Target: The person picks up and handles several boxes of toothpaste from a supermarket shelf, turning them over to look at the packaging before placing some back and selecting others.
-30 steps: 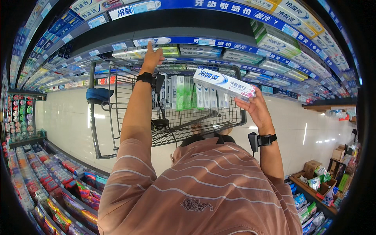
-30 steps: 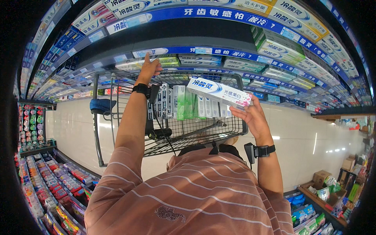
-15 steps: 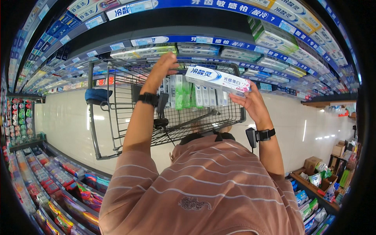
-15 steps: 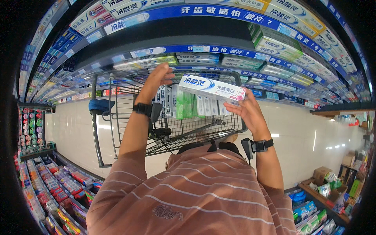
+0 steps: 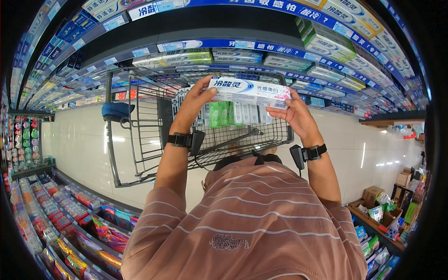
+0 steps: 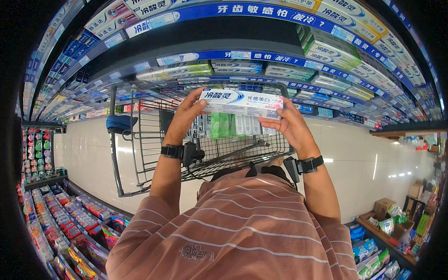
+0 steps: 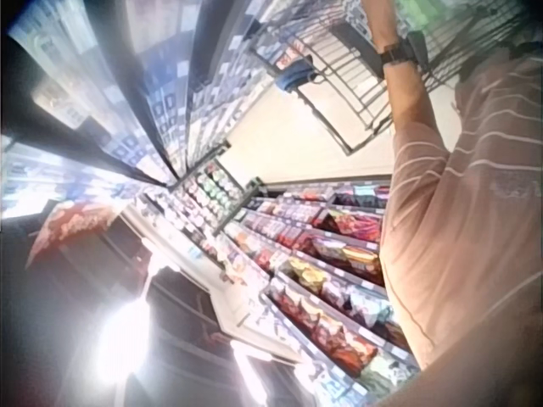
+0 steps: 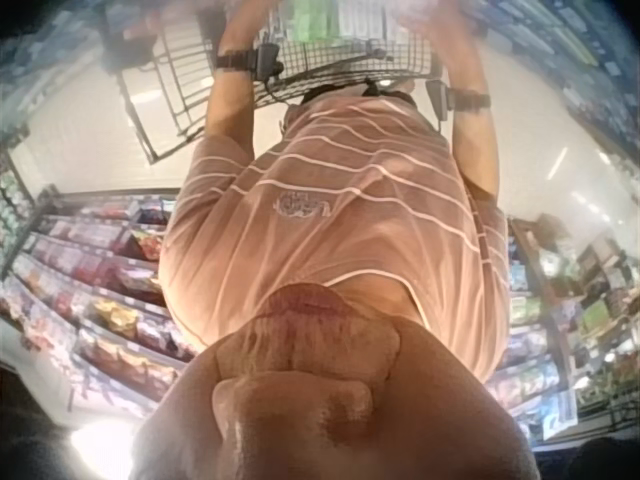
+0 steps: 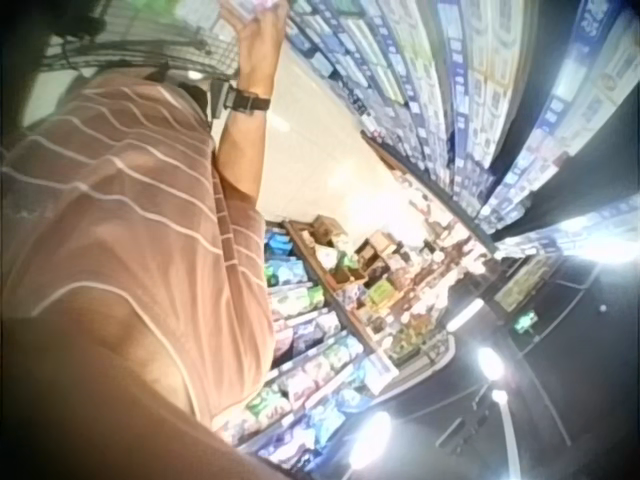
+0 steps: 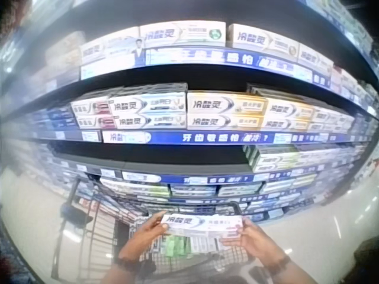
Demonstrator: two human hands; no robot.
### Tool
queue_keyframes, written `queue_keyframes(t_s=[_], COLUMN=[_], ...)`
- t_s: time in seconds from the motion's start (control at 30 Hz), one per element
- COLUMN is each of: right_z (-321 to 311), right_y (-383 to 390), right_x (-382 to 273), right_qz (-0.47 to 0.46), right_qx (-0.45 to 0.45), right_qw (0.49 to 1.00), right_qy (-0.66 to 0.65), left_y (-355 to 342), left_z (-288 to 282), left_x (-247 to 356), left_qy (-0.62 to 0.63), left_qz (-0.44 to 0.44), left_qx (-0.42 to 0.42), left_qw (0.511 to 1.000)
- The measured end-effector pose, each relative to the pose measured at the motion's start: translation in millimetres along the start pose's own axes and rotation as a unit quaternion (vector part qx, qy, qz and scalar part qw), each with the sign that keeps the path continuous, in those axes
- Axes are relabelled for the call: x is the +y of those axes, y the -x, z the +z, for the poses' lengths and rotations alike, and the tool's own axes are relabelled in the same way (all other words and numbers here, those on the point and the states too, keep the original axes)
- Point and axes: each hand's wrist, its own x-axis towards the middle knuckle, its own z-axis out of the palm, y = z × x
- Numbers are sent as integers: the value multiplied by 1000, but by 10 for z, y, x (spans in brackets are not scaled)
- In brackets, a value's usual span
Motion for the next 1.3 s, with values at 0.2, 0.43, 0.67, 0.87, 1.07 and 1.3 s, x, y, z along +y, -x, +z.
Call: queue_keyframes(t_s=[0.2, 0.43, 0.67, 0.87, 1.07, 1.3], right_z=[-1, -74, -62, -43, -100, -115], right_y=[-15, -11, 2, 68, 63, 60], right_x=[3, 18, -57, -84, -71, -55], right_qz=[18, 13, 14, 1, 12, 5], right_qx=[1, -19, -63, -71, -69, -79], right_qw=[1000, 1000, 997, 997, 997, 997], right_qy=[4, -18, -32, -19, -16, -22], left_y=[68, 67, 25, 25, 11, -12], left_z=[21, 44, 28, 107, 106, 84], left_x=[-23, -84, -30, 8, -5, -22], left_qy=[3, 20, 29, 14, 9, 12], left_qz=[5, -5, 3, -10, -20, -27], left_qx=[19, 81, 64, 93, 91, 79], left_qw=[1000, 997, 998, 995, 996, 996])
